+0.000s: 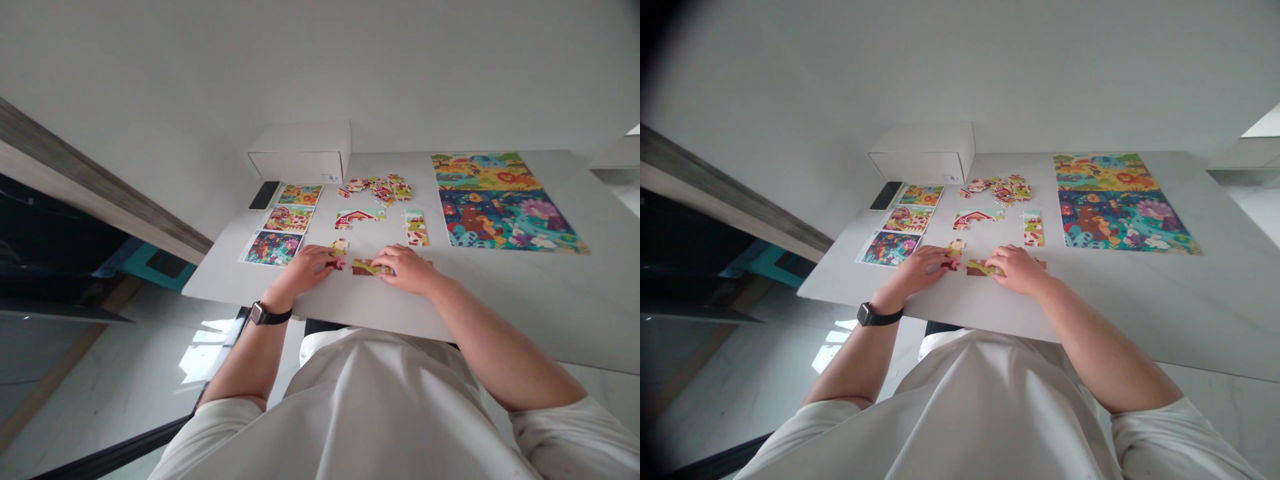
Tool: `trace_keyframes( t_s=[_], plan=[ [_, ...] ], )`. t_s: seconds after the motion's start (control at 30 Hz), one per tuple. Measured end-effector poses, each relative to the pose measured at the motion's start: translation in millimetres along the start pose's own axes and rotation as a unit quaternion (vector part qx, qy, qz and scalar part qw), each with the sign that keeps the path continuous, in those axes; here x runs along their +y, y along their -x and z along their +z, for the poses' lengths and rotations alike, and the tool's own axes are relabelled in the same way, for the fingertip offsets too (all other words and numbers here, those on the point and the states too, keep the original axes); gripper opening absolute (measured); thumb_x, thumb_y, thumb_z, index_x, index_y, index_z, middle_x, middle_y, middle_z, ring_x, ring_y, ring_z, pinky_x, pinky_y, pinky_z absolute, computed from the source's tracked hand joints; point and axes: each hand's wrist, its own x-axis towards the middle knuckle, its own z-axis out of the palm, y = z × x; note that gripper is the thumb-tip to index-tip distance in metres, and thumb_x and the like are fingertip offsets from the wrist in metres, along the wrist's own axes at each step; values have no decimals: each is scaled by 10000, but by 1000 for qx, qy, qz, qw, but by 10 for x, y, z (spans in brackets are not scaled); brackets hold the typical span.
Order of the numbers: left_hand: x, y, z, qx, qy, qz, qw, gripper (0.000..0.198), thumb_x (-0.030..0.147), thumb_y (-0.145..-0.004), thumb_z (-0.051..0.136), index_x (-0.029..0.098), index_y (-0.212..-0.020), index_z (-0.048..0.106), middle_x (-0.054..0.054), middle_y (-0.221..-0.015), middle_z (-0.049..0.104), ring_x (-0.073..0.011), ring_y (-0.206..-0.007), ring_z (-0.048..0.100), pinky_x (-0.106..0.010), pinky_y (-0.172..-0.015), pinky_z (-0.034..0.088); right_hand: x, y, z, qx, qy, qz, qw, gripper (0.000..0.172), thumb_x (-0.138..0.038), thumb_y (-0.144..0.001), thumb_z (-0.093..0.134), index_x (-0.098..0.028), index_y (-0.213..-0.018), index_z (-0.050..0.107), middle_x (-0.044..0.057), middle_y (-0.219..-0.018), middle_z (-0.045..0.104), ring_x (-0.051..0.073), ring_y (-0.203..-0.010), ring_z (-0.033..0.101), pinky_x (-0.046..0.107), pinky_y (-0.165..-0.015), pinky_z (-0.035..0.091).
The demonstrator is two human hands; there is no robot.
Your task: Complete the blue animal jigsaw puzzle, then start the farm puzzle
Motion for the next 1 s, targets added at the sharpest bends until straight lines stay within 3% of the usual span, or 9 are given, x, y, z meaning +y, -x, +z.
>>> trace_keyframes(
  t_s=[0.3, 0.7, 1.0],
  plan=[
    [-25, 48, -77, -11, -8, -2, 1000, 227, 295, -953, 700, 289, -1118, 855, -68, -1285, 805, -275, -1206, 740, -492, -1108, 571, -19, 1, -4, -9, 10, 13, 1000, 274, -192, -935, 768, -257, -1194, 829, 105, -1183, 769, 303, -1132, 686, 454, -1044, 522],
    [-34, 88, -145, -28, -8, 1, 1000, 224, 352, -1000, 684, 294, -1145, 845, -57, -1314, 788, -261, -1232, 731, -451, -1102, 586, 9, 23, -32, -5, 8, 15, 1000, 290, -202, -920, 784, -263, -1201, 823, 97, -1166, 778, 300, -1116, 703, 447, -1028, 534],
    [103, 30, -172, -48, 27, 8, 998, 270, 327, -1033, 623, 301, -1205, 829, -46, -1359, 753, -230, -1252, 732, -379, -1129, 592, 35, 35, -86, -19, 12, 13, 1000, 313, -212, -897, 801, -253, -1206, 813, 99, -1160, 797, 312, -1110, 715, 454, -1024, 537]
  ],
)
